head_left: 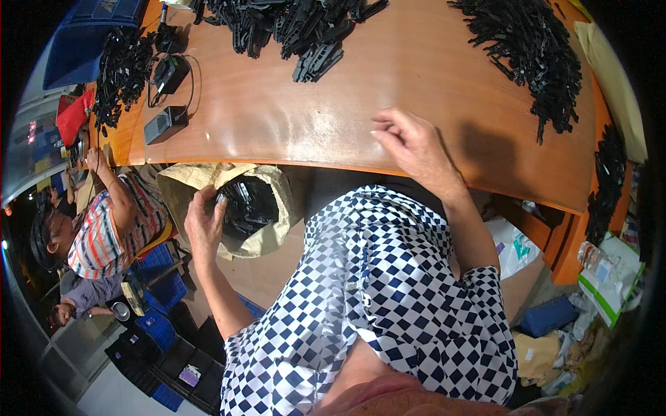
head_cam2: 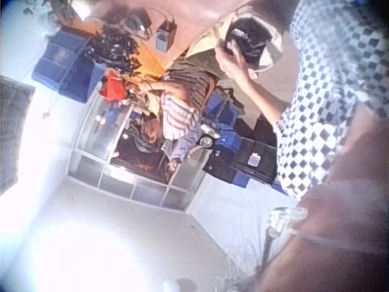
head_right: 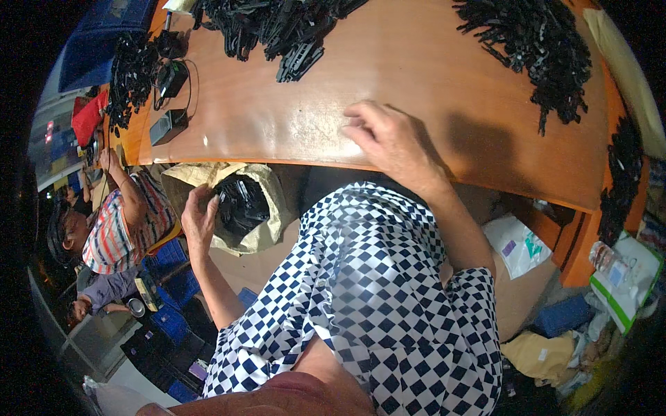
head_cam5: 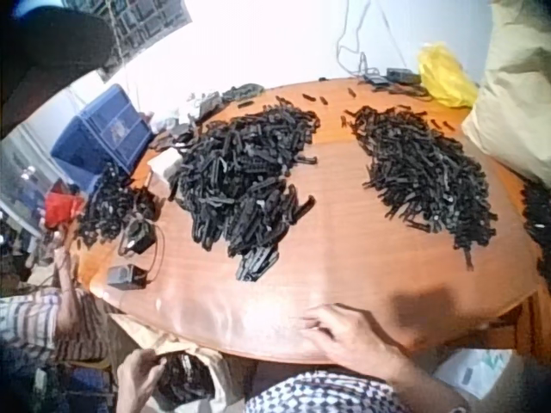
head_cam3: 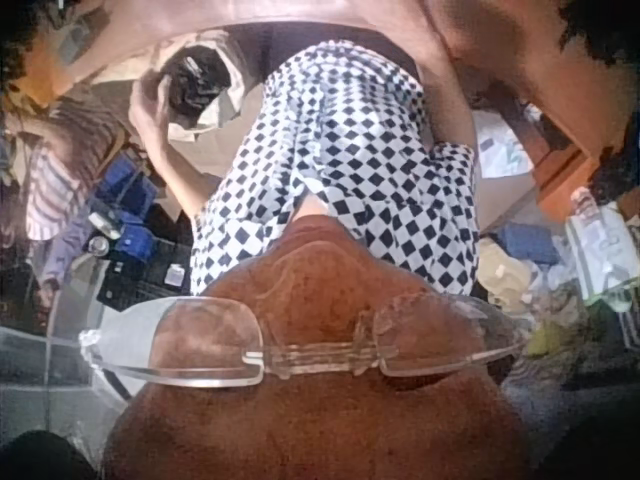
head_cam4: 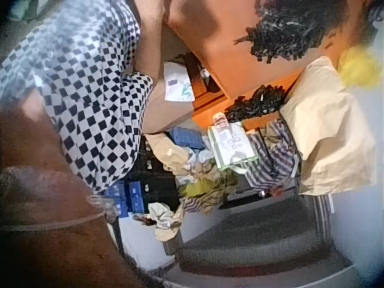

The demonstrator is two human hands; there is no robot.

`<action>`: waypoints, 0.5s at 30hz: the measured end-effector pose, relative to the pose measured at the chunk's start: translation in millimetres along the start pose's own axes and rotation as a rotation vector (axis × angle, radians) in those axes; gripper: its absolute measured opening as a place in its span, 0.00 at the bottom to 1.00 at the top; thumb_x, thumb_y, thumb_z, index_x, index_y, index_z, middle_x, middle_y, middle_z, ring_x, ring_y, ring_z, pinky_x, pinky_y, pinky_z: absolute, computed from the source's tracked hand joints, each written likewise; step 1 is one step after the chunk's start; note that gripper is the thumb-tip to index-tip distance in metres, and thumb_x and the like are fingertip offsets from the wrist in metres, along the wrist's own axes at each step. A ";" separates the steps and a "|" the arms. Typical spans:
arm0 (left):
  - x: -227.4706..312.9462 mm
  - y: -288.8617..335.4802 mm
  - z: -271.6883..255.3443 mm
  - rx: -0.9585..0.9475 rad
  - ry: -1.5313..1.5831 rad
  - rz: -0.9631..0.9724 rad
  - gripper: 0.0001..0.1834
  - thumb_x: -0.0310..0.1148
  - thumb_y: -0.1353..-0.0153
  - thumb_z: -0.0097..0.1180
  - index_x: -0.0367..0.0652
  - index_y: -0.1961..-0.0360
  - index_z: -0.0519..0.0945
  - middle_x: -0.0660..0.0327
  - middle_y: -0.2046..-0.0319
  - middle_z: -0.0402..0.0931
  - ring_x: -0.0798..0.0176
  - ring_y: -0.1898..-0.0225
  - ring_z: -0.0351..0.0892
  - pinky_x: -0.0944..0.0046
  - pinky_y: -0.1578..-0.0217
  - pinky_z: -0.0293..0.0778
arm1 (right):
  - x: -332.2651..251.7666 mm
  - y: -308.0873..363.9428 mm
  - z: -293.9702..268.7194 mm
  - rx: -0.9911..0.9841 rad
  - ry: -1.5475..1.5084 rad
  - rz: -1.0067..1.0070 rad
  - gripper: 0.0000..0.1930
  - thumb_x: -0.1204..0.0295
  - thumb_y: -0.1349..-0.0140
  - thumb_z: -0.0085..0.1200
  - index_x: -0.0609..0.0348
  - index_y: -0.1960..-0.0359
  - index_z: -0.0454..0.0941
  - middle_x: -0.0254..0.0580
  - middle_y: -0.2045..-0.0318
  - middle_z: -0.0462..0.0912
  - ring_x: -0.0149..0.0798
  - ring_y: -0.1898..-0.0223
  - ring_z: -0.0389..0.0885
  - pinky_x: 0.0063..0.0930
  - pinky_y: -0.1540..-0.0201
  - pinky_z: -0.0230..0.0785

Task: The person assembles plastic components by picking up individual pieces from the table, fitting them together by hand, and dropping the assembled parts into a bag.

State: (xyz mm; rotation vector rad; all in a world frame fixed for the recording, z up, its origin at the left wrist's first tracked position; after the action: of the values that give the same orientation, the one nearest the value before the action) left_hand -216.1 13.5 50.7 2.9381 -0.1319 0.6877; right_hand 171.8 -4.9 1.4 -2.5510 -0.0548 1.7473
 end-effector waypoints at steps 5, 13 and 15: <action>116.8 -56.0 28.0 0.085 0.081 0.278 0.07 0.25 0.41 0.57 0.36 0.61 0.78 0.54 0.68 0.79 0.56 0.68 0.80 0.66 0.66 0.73 | 35.9 17.6 -52.2 0.268 0.078 0.216 0.07 0.71 0.41 0.57 0.60 0.63 0.77 0.47 0.70 0.82 0.41 0.69 0.83 0.30 0.67 0.74; 280.5 -149.8 108.2 0.043 -0.143 0.828 0.09 0.27 0.42 0.54 0.41 0.60 0.77 0.53 0.67 0.76 0.48 0.64 0.78 0.56 0.64 0.73 | 58.1 41.0 -157.1 0.561 0.787 0.077 0.07 0.71 0.40 0.54 0.59 0.63 0.76 0.47 0.69 0.77 0.45 0.65 0.78 0.35 0.65 0.71; 285.3 -166.4 121.9 0.033 -0.267 0.826 0.10 0.30 0.40 0.54 0.41 0.58 0.77 0.54 0.65 0.77 0.48 0.62 0.78 0.56 0.61 0.74 | 64.2 35.4 -172.0 0.554 0.889 0.077 0.07 0.71 0.41 0.55 0.58 0.63 0.76 0.44 0.68 0.75 0.44 0.63 0.76 0.35 0.63 0.71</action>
State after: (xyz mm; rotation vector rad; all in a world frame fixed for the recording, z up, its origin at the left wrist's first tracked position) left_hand 110.5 145.0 53.4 2.9150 -1.4094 0.3436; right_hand 355.4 -40.2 1.5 -2.6124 0.4821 0.3982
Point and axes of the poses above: each hand's wrist, its own y-axis away from the middle knuckle, its own z-axis out of the palm, x = y × z, the point moved 8 cm from there along -y, towards the middle knuckle
